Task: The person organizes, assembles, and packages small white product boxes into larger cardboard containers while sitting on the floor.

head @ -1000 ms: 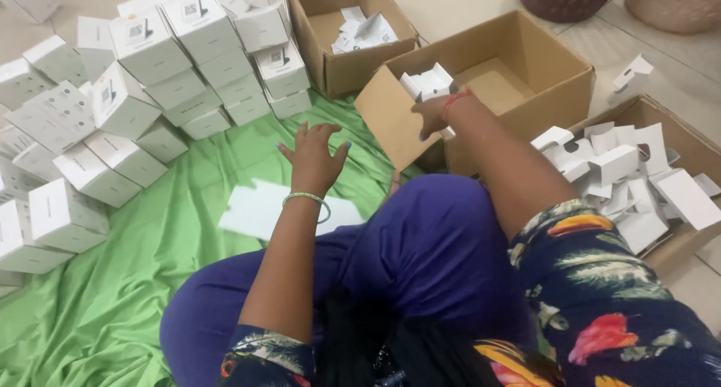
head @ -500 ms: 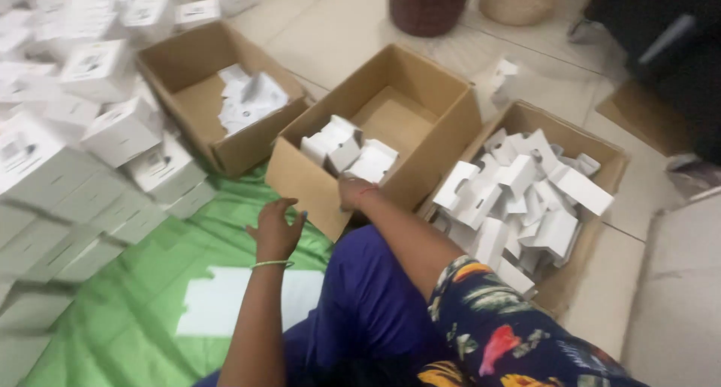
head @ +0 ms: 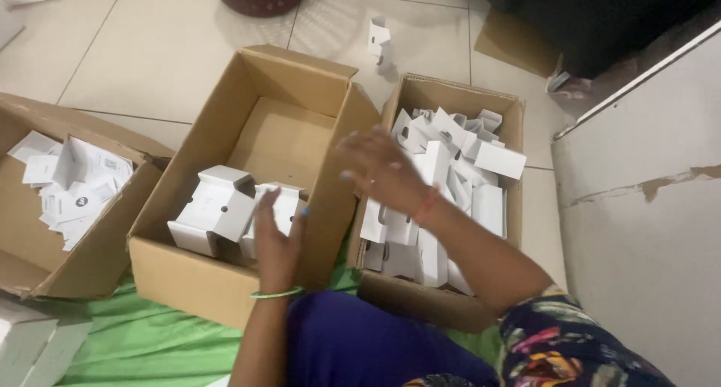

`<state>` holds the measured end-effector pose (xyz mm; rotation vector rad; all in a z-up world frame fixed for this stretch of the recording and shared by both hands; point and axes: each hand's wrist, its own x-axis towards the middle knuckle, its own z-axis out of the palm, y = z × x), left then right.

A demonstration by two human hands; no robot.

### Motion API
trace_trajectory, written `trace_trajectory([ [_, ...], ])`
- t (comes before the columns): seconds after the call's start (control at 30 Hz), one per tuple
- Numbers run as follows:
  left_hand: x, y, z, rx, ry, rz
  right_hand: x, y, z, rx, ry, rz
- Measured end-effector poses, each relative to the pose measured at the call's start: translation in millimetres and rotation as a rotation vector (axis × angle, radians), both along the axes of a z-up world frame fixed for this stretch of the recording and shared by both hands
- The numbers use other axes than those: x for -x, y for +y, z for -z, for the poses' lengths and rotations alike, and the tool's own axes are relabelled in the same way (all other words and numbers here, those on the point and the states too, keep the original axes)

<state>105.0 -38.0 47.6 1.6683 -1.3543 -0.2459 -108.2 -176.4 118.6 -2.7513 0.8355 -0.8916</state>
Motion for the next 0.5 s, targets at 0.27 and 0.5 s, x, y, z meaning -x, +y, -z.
trace_trajectory([
  [0.27, 76.6, -12.2, 28.4, -0.777, -0.017, 0.409, 286.2, -97.1, 150.6, -0.249, 0.049, 0.850],
  [0.5, 92.4, -14.3, 60.4, -1.013, -0.116, 0.388, 319.6, -83.0, 200.9, -1.073, -0.545, 0.856],
])
